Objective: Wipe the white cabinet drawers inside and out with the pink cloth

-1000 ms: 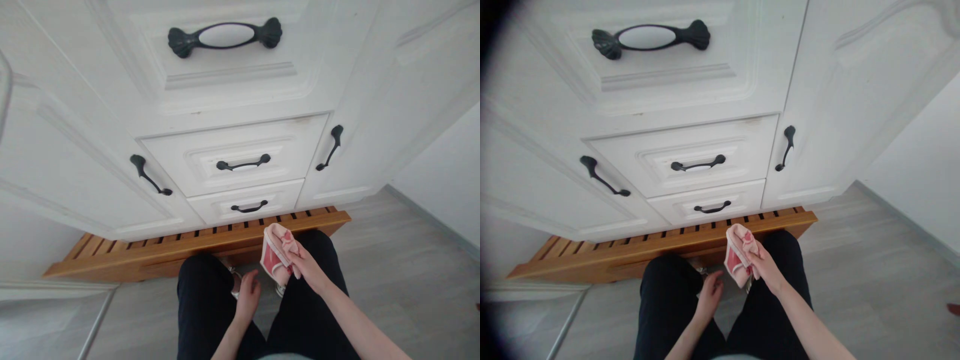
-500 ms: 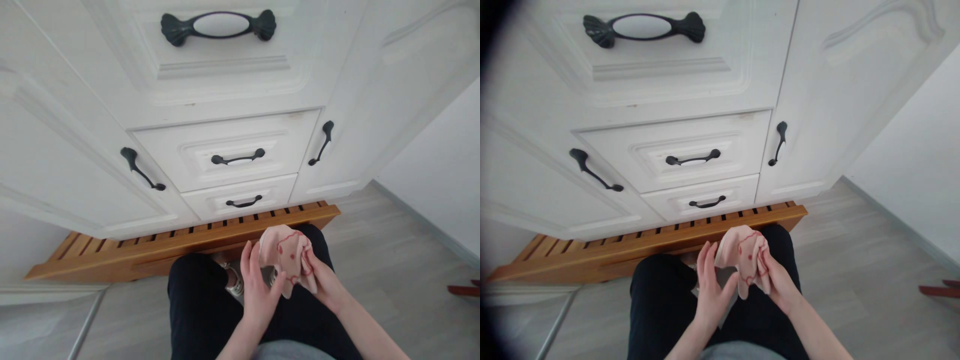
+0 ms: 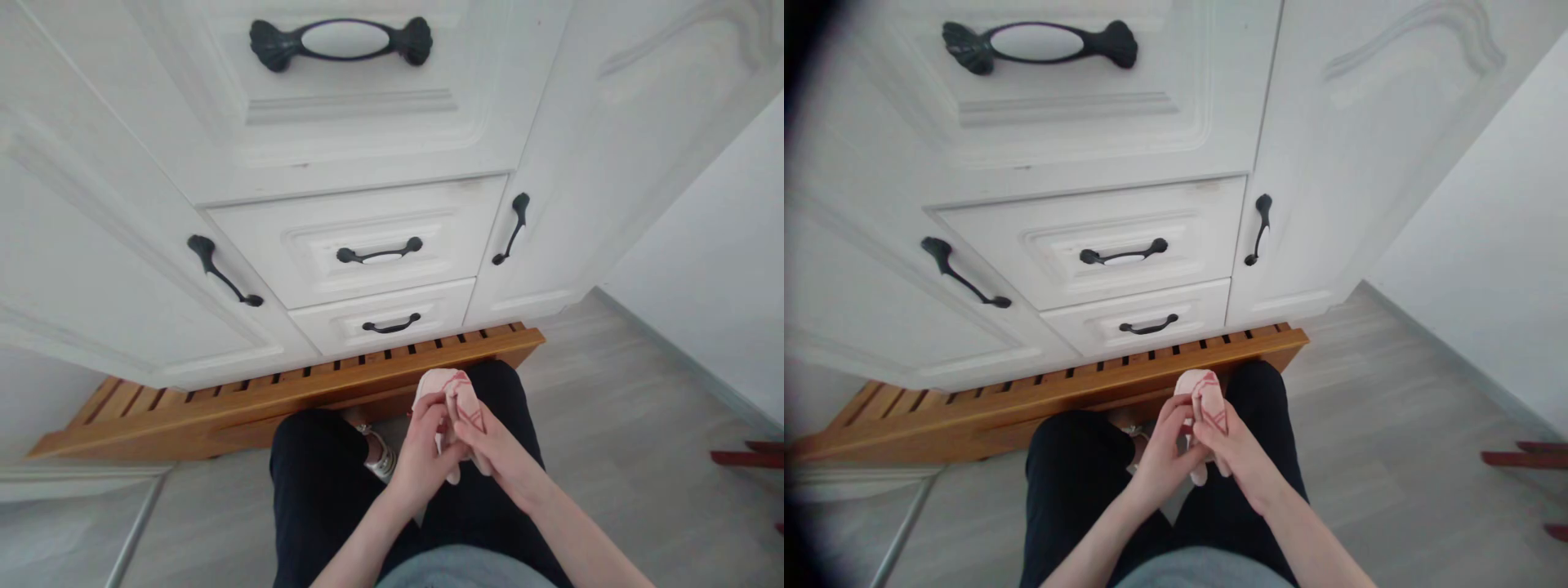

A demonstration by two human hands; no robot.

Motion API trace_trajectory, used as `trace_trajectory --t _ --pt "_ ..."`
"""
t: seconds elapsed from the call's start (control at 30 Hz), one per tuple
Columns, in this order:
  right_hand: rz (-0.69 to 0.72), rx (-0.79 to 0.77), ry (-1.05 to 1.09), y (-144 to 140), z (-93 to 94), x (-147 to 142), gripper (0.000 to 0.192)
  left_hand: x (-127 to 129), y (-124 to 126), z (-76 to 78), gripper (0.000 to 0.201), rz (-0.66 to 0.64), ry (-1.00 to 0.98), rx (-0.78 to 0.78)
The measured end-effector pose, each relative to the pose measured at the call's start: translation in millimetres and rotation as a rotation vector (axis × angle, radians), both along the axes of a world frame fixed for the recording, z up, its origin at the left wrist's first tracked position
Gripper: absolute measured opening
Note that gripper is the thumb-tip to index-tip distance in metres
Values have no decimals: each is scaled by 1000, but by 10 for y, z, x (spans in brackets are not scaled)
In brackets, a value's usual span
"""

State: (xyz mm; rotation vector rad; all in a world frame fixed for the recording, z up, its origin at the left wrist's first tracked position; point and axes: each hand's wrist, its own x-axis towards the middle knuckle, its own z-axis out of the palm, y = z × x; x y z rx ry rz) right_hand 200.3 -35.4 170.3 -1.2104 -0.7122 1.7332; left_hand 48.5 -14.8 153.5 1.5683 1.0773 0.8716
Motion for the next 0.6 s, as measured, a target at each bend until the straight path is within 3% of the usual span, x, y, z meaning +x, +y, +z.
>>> trace_trajectory --t 0.07,0.17,0.27,0.33,0.4,0.5,0.6 --pt "57 47 -147 11 5 -19 72 -3 42 -13 38 65 -55 -60" --pt "125 133 -363 58 2 -47 53 0 105 -42 50 210 -77 -112" --pt "198 238 -525 107 -16 -43 38 -49 197 -66 36 331 -46 -127" --pt "257 272 -643 145 -34 14 25 -137 276 -58 31 338 -20 -125" --pt "331 304 -780 215 -37 142 5 -267 360 -23 32 264 -1 -113" --pt "434 360 -928 426 16 463 10 -486 468 82 37 84 63 -111" --pt "506 329 -809 710 81 803 10 -634 526 229 21 -126 156 -191"
